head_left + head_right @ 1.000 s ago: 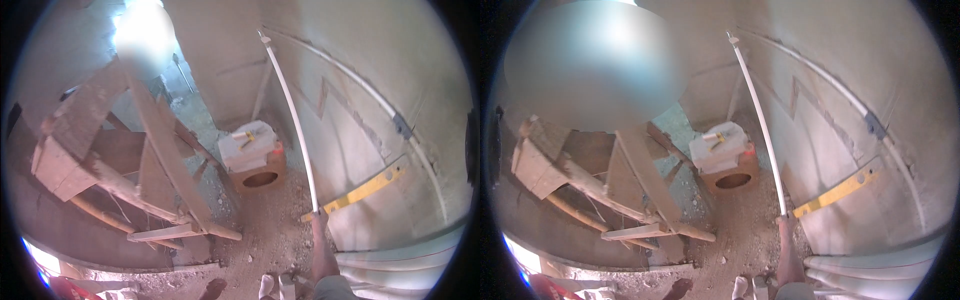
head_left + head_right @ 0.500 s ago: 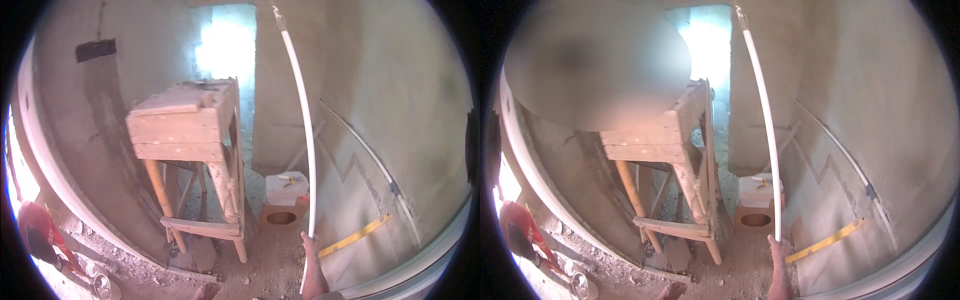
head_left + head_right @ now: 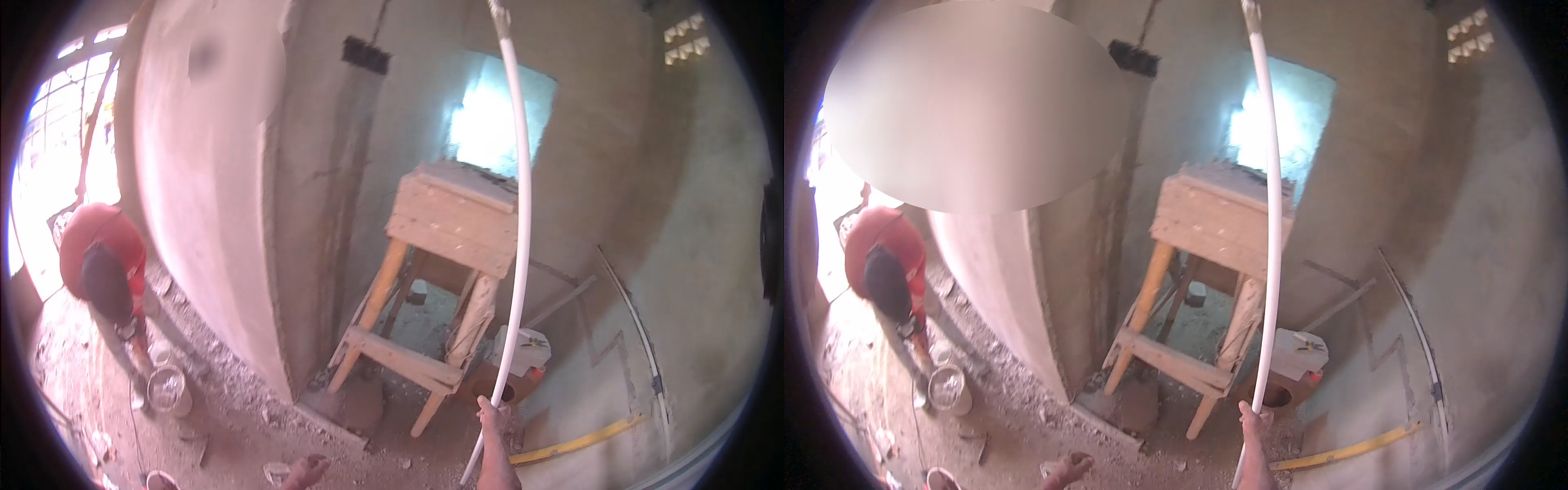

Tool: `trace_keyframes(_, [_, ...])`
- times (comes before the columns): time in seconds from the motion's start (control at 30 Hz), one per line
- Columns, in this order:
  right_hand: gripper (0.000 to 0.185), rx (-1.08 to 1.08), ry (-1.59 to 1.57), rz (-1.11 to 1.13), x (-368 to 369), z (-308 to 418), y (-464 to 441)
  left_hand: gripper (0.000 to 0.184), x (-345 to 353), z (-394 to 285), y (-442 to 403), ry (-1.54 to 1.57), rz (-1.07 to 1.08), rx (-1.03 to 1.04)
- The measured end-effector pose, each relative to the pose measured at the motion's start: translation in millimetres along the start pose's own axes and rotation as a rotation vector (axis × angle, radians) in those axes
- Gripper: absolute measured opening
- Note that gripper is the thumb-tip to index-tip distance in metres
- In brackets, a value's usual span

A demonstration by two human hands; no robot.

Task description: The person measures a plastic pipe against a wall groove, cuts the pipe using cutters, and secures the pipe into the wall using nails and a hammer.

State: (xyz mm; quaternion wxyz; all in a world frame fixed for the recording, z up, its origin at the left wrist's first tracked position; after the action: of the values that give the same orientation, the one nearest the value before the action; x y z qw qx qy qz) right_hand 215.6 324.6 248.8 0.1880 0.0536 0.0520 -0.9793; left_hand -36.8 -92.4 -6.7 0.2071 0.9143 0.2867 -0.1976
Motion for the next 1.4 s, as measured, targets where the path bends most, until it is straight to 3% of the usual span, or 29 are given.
trace_keyframes(0.07, [0.031, -0.058, -0.017, 0.065, 18, 10, 18, 0.045, -13, -32, 58, 0.216, 0.026, -0.102])
trace_keyframes(0.13, [0.029, -0.141, -0.012, 0.137, 39, 8, 31, 0.050, -30, -46, 81, 0.146, -0.003, -0.146])
trace_keyframes(0.2, [0.029, -0.049, 0.016, 0.186, 59, 31, 53, 0.053, -19, -11, 96, 0.091, -0.017, -0.176])
trace_keyframes(0.3, [0.033, -0.281, 0.094, 0.503, 91, 59, 67, 0.057, -19, -10, 125, 0.158, -0.133, -0.106])
trace_keyframes(0.37, [0.033, -0.420, 0.091, 0.730, 119, 79, 78, 0.054, -31, -32, 148, 0.116, -0.108, -0.292])
trace_keyframes(0.47, [0.031, -0.540, 0.241, 1.003, 169, 104, 115, 0.048, -26, -29, 185, 0.240, -0.438, -0.276])
trace_keyframes(0.53, [0.030, -0.462, 0.311, 1.226, 188, 83, 140, 0.045, -9, -28, 220, 0.373, -0.567, -0.445])
trace_keyframes(0.6, [0.031, -0.363, 0.265, 1.401, 185, 45, 161, 0.042, 32, -14, 264, 0.518, -0.878, -0.474])
trace_keyframes(0.7, [0.031, -0.395, 0.416, 1.696, 168, -19, 167, 0.039, 130, 3, 326, 0.499, -1.052, -0.817])
trace_keyframes(0.8, [0.030, -0.080, 0.600, 1.892, 183, -39, 176, 0.035, 229, 2, 360, 0.915, -1.129, -1.034])
trace_keyframes(0.97, [0.034, -0.116, 0.922, 2.012, 186, -89, 181, 0.034, 303, -32, 364, 1.112, -1.295, -1.077])
trace_keyframes(1.1, [0.036, -0.417, 1.184, 2.019, 181, -131, 174, 0.033, 297, -46, 351, 1.130, -1.277, -0.997])
trace_keyframes(1.2, [0.040, -0.480, 1.419, 2.035, 173, -137, 173, 0.032, 277, -49, 360, 1.084, -1.217, -1.028])
trace_keyframes(1.3, [0.044, -0.595, 1.515, 2.013, 163, -156, 167, 0.033, 290, -23, 383, 1.087, -1.336, -0.972])
trace_keyframes(1.4, [0.049, -0.559, 1.655, 1.965, 161, -165, 174, 0.034, 287, -23, 415, 1.186, -1.438, -0.951])
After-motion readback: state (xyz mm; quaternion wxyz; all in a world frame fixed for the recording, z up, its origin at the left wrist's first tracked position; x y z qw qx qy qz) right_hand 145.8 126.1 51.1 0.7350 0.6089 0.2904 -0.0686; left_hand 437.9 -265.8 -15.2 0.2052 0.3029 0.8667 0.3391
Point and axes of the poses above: each hand's wrist, its own y-axis away from the middle knuckle, its own x-axis out of the palm, z = x × y, the point moved 4 cm from there along -y, towards the middle knuckle, and after that the axes turned 13 degrees about z, right-handed, at the moved point
